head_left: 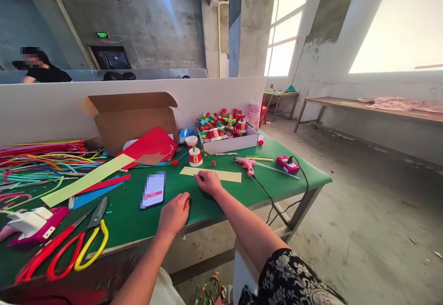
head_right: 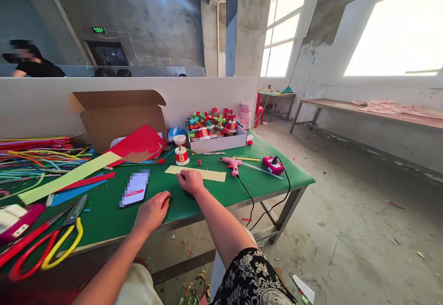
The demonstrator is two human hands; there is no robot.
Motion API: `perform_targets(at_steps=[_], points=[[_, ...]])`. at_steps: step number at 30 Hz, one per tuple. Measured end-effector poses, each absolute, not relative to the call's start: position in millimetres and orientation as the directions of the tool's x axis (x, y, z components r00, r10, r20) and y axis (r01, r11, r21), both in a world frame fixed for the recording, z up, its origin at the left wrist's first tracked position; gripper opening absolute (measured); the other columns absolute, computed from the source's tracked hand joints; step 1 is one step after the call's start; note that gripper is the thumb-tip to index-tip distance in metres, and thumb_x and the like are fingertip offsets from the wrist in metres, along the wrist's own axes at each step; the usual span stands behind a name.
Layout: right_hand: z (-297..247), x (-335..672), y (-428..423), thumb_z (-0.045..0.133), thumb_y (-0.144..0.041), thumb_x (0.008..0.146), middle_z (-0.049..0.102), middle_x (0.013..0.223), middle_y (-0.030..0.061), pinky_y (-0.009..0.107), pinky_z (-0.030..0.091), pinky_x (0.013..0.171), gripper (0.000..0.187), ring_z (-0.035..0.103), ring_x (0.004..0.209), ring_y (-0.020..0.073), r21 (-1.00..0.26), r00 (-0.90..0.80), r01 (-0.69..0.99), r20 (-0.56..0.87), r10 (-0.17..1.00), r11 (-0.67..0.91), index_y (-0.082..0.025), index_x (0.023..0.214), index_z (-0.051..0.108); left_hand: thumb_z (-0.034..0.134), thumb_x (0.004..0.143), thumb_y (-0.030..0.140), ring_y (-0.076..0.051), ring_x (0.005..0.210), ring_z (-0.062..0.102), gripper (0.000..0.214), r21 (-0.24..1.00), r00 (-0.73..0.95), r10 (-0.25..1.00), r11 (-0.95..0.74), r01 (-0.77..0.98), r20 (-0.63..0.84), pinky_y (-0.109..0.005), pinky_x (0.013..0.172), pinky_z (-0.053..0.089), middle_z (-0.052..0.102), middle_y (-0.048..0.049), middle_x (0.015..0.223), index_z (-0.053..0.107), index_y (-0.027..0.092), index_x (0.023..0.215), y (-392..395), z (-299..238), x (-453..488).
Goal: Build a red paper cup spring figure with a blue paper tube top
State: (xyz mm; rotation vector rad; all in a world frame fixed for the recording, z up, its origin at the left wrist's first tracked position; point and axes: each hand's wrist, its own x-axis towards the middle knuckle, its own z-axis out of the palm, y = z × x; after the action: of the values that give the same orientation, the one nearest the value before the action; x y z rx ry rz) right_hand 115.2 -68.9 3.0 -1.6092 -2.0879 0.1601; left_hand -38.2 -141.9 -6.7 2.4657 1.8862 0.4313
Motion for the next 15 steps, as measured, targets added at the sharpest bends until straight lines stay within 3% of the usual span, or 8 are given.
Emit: perform_targets(at_steps=[12, 15], points=[[4, 110, -90, 0.046, -0.036, 0.097, 0.073, 0.088, 0.0090, 0.027, 0.031, 0.062, 0.032, 0.064, 0.080, 0.0194, -0.324, -0.225, 0.897, 0.251, 0.942, 0.300, -0.018, 0.083, 0.068, 0.036, 0.094, 0.018, -0.020, 0.092, 0.065, 0.026, 0.183, 0.255, 0.944, -0.295, 0.938, 0.210, -0.028, 0.067, 0.042, 0.069, -0.0065, 0.099, 0.062, 0.022, 0.095, -142, -2, -35], [4, 112, -90, 0.042, -0.032, 0.099, 0.073, 0.092, 0.0087, 0.027, 0.033, 0.064, 0.027, 0.065, 0.081, 0.0197, -0.339, -0.214, 0.893, 0.257, 0.943, 0.295, -0.019, 0.095, 0.065, 0.035, 0.095, 0.020, -0.021, 0.091, 0.065, 0.025, 0.196, 0.255, 0.939, -0.302, 0.933, 0.232, -0.028, 0.067, 0.042, 0.069, -0.0068, 0.095, 0.060, 0.021, 0.091, -144, -3, -34]])
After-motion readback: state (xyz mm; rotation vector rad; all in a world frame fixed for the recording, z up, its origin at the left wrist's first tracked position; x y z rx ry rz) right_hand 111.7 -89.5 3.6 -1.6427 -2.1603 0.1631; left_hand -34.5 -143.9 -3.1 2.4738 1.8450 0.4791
